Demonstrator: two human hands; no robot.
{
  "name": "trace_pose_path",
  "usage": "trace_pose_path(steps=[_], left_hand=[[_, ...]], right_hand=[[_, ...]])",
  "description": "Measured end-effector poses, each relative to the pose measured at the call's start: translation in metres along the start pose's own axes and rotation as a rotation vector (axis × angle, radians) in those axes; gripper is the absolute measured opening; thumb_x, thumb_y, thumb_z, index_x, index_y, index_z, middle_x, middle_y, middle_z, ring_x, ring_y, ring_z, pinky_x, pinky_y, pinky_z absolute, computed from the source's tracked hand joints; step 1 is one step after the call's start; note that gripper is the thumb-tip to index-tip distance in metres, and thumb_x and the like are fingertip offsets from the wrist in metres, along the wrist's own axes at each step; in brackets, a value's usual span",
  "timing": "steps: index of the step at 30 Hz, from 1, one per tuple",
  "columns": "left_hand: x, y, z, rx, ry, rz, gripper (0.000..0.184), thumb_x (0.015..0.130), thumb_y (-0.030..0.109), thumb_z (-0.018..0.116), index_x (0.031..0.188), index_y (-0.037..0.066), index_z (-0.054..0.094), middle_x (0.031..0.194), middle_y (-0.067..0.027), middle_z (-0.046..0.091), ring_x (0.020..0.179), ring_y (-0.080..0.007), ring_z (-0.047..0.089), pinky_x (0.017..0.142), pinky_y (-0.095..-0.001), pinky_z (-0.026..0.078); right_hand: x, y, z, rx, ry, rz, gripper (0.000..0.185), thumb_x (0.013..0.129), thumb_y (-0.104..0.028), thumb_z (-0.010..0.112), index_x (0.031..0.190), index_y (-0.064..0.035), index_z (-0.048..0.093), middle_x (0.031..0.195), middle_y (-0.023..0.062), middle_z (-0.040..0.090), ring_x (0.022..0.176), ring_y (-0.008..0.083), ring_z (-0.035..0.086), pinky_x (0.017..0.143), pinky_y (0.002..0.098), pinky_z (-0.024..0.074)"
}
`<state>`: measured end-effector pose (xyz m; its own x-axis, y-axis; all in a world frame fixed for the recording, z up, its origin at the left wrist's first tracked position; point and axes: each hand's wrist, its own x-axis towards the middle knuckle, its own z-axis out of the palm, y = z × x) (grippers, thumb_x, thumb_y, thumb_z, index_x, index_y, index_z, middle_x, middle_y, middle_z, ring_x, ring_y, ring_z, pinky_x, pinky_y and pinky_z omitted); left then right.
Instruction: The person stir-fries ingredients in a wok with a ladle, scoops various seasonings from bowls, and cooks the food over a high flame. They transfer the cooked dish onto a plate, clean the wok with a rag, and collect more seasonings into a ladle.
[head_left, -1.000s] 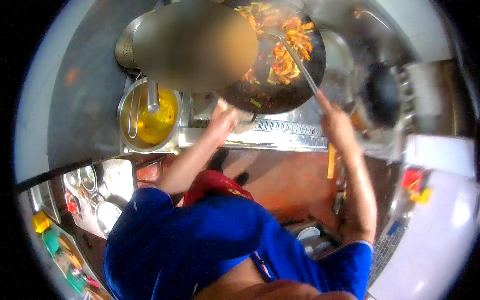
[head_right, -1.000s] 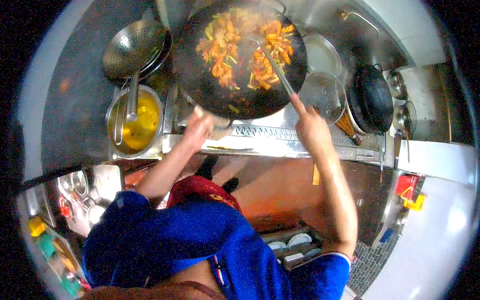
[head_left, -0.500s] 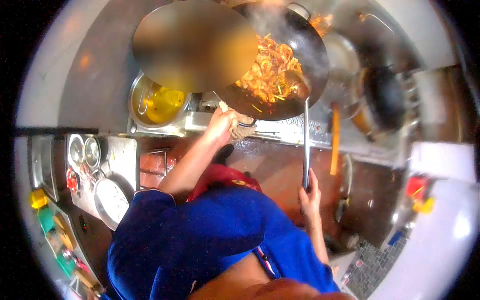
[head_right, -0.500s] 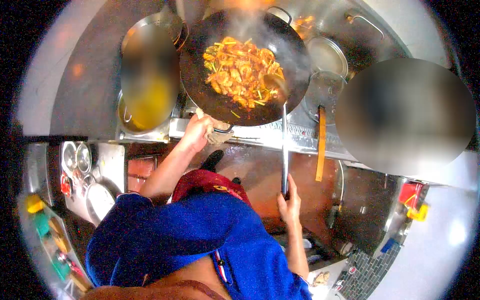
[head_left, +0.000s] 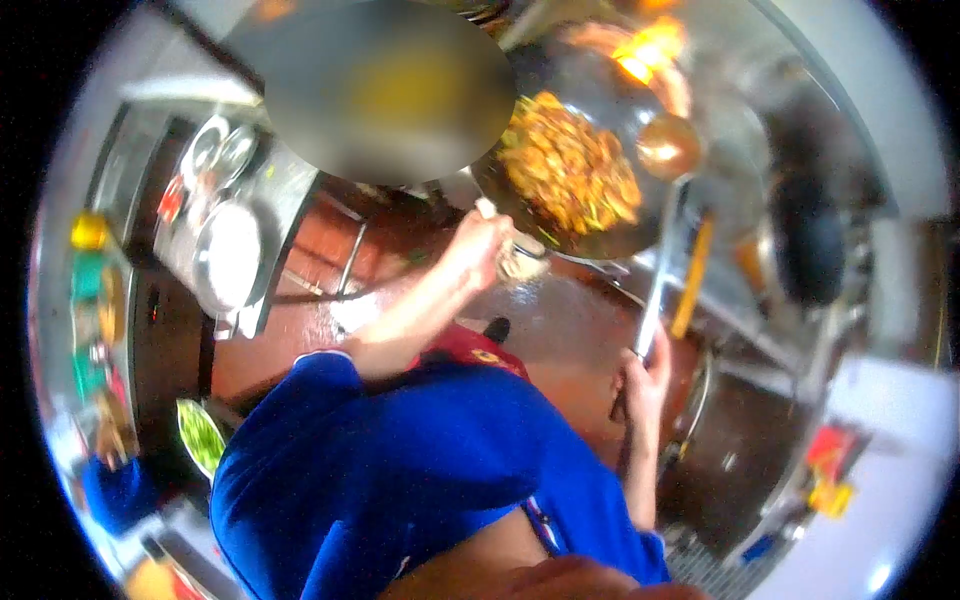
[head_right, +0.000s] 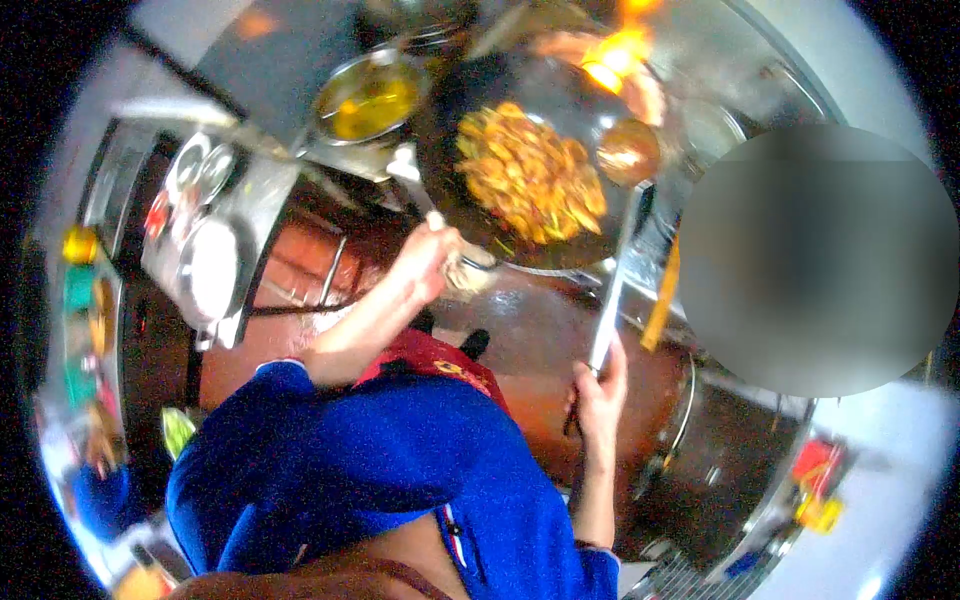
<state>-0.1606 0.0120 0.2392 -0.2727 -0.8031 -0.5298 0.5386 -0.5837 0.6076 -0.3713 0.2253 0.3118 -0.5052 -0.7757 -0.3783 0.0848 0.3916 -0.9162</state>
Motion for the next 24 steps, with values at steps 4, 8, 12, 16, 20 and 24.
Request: trace_pose_path(steps=[4, 8, 12, 16, 20, 24], left_hand=[[-0.06, -0.005, -0.069, -0.041, 0.047, -0.029, 0.01, 0.082, -0.002, 0.055, 0.088, 0.005, 0.056, 0.072, -0.003, 0.056, 0.063, -0.0156, 0.057, 0.053, -0.0343, 0.047], [-0.135, 0.014, -0.108, -0.171, 0.108, 0.03, 0.02, 0.082, -0.005, 0.055, 0.1, 0.004, 0.058, 0.08, -0.0013, 0.059, 0.07, -0.0146, 0.059, 0.062, -0.0302, 0.051], [-0.221, 0.021, -0.156, -0.237, 0.147, 0.152, 0.021, 0.08, -0.004, 0.056, 0.099, 0.002, 0.059, 0.08, -0.0008, 0.06, 0.068, -0.0137, 0.059, 0.061, -0.0304, 0.051], [-0.277, 0.041, -0.212, -0.182, 0.26, 0.309, 0.019, 0.077, -0.002, 0.054, 0.096, 0.003, 0.056, 0.071, -0.0014, 0.055, 0.055, -0.0115, 0.049, 0.049, -0.0257, 0.041], [-0.331, 0.035, -0.286, -0.187, 0.46, 0.416, 0.048, 0.078, -0.003, 0.047, 0.125, 0.006, 0.053, 0.087, -0.001, 0.056, 0.064, -0.0105, 0.05, 0.054, -0.0257, 0.043], [-0.373, 0.045, -0.294, -0.178, 0.619, 0.5, 0.051, 0.077, -0.003, 0.046, 0.128, 0.005, 0.051, 0.09, -0.0022, 0.057, 0.068, -0.0105, 0.051, 0.057, -0.0248, 0.043]], right_hand=[[-0.015, -0.01, -0.006, -0.188, -0.075, -0.135, 0.066, 0.086, 0.002, 0.058, 0.147, -0.0099, 0.036, 0.077, 0.0001, 0.052, 0.051, 0.0086, 0.048, 0.042, 0.0236, 0.0401], [-0.017, -0.041, 0.005, -0.296, -0.272, -0.218, 0.066, 0.087, 0.003, 0.057, 0.148, -0.0066, 0.035, 0.082, 0.0, 0.052, 0.057, 0.0074, 0.048, 0.046, 0.0215, 0.0393], [-0.059, -0.086, 0.052, -0.676, -0.405, -0.187, 0.061, 0.09, 0.001, 0.052, 0.148, -0.0037, 0.035, 0.094, 0.0066, 0.061, 0.067, 0.0121, 0.057, 0.06, 0.0264, 0.0481], [-0.018, -0.048, 0.144, -1.297, -0.496, -0.892, 0.06, 0.092, -0.002, 0.05, 0.149, -0.0028, 0.031, 0.122, 0.0319, 0.057, 0.109, 0.047, 0.06, 0.089, 0.0488, 0.0499], [-0.064, -0.024, 0.244, -1.417, -0.714, -0.867, 0.067, 0.093, -0.006, 0.052, 0.152, -0.005, 0.022, 0.113, 0.0343, 0.058, 0.099, 0.05, 0.061, 0.085, 0.051, 0.0505], [-0.118, -0.028, 0.282, -0.927, -1.165, 0.144, 0.072, 0.091, -0.004, 0.053, 0.154, -0.0117, 0.021, 0.08, 0.0052, 0.053, 0.047, 0.0098, 0.047, 0.037, 0.0271, 0.041]])
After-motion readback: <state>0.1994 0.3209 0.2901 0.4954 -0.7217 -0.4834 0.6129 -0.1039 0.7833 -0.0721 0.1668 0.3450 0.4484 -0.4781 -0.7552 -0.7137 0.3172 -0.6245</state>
